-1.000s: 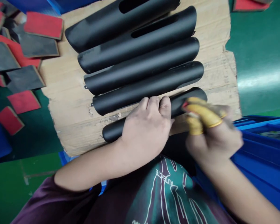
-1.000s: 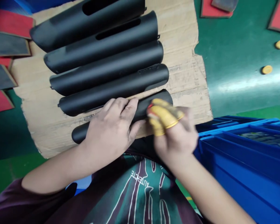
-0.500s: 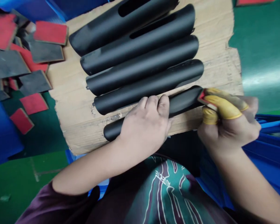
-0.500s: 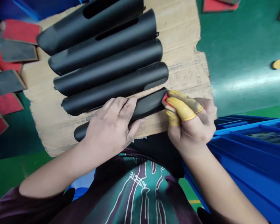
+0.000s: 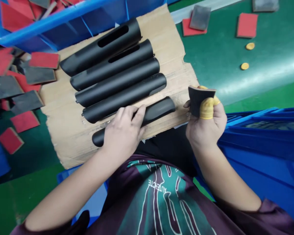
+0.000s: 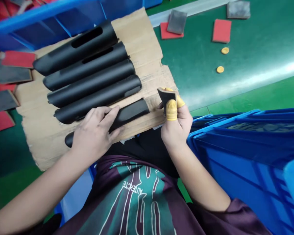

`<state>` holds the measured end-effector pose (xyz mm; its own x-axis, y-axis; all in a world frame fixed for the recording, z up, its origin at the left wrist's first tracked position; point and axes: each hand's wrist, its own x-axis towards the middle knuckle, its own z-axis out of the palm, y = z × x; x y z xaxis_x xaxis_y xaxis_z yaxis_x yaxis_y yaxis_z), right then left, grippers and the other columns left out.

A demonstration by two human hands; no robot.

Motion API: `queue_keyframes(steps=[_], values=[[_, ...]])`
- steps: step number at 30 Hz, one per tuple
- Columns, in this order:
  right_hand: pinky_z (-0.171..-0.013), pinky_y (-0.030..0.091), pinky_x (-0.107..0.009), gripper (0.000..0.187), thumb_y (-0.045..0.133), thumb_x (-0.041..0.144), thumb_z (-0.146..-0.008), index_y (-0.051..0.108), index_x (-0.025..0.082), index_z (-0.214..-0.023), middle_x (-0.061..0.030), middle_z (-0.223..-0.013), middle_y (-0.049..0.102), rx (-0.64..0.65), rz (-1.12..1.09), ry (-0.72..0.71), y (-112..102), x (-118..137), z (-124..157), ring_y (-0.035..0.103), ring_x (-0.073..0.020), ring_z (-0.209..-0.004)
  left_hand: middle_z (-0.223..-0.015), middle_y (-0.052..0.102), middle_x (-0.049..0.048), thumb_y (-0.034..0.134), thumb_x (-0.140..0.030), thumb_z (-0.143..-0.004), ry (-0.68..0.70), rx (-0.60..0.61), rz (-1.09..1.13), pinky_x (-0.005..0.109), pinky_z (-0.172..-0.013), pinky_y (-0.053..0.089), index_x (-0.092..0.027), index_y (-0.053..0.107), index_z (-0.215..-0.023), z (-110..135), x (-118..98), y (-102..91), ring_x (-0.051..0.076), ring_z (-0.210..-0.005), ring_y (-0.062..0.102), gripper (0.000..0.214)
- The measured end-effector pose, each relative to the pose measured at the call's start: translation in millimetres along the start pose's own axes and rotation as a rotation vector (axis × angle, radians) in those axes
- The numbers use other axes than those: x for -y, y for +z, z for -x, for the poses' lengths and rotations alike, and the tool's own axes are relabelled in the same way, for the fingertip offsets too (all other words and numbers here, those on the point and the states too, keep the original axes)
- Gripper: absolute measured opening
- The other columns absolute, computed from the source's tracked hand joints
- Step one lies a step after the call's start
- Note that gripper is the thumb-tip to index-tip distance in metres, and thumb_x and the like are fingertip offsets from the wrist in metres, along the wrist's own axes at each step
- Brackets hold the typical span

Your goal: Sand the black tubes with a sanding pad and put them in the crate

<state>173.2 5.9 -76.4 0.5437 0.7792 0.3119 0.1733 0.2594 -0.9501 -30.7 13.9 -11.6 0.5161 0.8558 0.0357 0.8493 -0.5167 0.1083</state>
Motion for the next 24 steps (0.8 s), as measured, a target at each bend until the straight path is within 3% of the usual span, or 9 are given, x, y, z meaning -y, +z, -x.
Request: queue_keyframes(steps=[2,4,8,11,13,15,18,21,24], values=[[-0.061,0.053,-0.030,0.026,0.058,0.047,-0.094,0.073,0.028,-0.103,-0.0013,-0.094,0.071,-0.024,-0.112,0.078,-2,-1,-2,0.061,-0.0122,-0.061,-0.106,0.068,0.0107,0.067,-0.024,-0.084,-0.014,0.007,0.053,0.037,-0.078,0.056,-0.017,0.054,-0.137,2,6,-1.5,0.028,-0.098,0.064,0.055],[-0.054,0.050,-0.026,0.026,0.061,0.047,-0.092,0.074,0.026,-0.097,-0.0011,-0.087,0.071,-0.037,-0.221,0.144,-3,-1,-4,0.059,-0.0104,-0.056,-0.106,0.068,0.0086,0.067,-0.031,-0.084,-0.025,-0.060,0.193,0.036,-0.081,0.056,-0.020,0.054,-0.138,2,10,-5.9,0.025,-0.098,0.065,0.056],[-0.050,0.047,-0.021,0.027,0.057,0.046,-0.094,0.074,0.026,-0.100,-0.0004,-0.079,0.070,-0.012,-0.252,0.130,-5,6,0,0.059,-0.0093,-0.055,-0.110,0.070,0.0063,0.068,-0.048,-0.081,-0.147,-0.378,0.570,0.039,-0.088,0.056,-0.025,0.059,-0.129,2,9,-19.5,0.023,-0.096,0.065,0.054],[-0.068,0.057,-0.028,0.029,0.054,0.044,-0.096,0.072,0.026,-0.109,-0.0029,-0.086,0.073,0.073,-0.104,0.029,-4,17,17,0.068,-0.0138,-0.070,-0.099,0.071,0.0032,0.075,-0.056,-0.074,-0.347,-0.667,0.922,0.040,-0.087,0.057,-0.027,0.065,-0.111,5,-2,-20.6,0.022,-0.090,0.067,0.048],[-0.087,0.059,-0.039,0.032,0.058,0.044,-0.094,0.071,0.025,-0.116,-0.0081,-0.104,0.076,0.175,-0.019,-0.020,-5,20,32,0.072,-0.0206,-0.093,-0.094,0.072,0.0014,0.080,-0.054,-0.069,-0.470,-0.772,1.170,0.040,-0.089,0.058,-0.027,0.065,-0.103,10,-11,-15.6,0.021,-0.090,0.069,0.045],[-0.099,0.055,-0.047,0.037,0.063,0.041,-0.091,0.068,0.024,-0.123,-0.0117,-0.119,0.073,0.256,0.022,-0.034,-6,18,45,0.069,-0.0255,-0.111,-0.095,0.073,0.0005,0.086,-0.046,-0.064,-0.582,-0.768,1.378,0.040,-0.094,0.057,-0.028,0.065,-0.100,16,-18,-9.1,0.021,-0.096,0.070,0.046],[-0.105,0.052,-0.050,0.046,0.070,0.037,-0.086,0.064,0.023,-0.130,-0.0129,-0.124,0.071,0.289,0.062,0.002,-11,10,56,0.066,-0.0272,-0.118,-0.094,0.075,-0.0016,0.092,-0.036,-0.055,-0.745,-0.689,1.593,0.036,-0.096,0.056,-0.028,0.066,-0.095,28,-23,-0.5,0.021,-0.103,0.070,0.048],[-0.102,0.054,-0.048,0.053,0.077,0.039,-0.079,0.065,0.022,-0.129,-0.0126,-0.123,0.072,0.282,0.092,0.012,-14,4,55,0.069,-0.0273,-0.114,-0.080,0.076,-0.0003,0.094,-0.033,-0.047,-0.915,-0.602,1.709,0.033,-0.087,0.059,-0.025,0.069,-0.084,43,-22,5.5,0.024,-0.099,0.072,0.045],[-0.089,0.062,-0.040,0.057,0.080,0.040,-0.076,0.064,0.024,-0.129,-0.0102,-0.116,0.075,0.295,0.119,0.015,-14,6,48,0.074,-0.0235,-0.098,-0.068,0.074,0.0007,0.094,-0.031,-0.042,-1.026,-0.501,1.813,0.032,-0.082,0.060,-0.022,0.070,-0.075,54,-18,8.6,0.026,-0.094,0.073,0.042]])
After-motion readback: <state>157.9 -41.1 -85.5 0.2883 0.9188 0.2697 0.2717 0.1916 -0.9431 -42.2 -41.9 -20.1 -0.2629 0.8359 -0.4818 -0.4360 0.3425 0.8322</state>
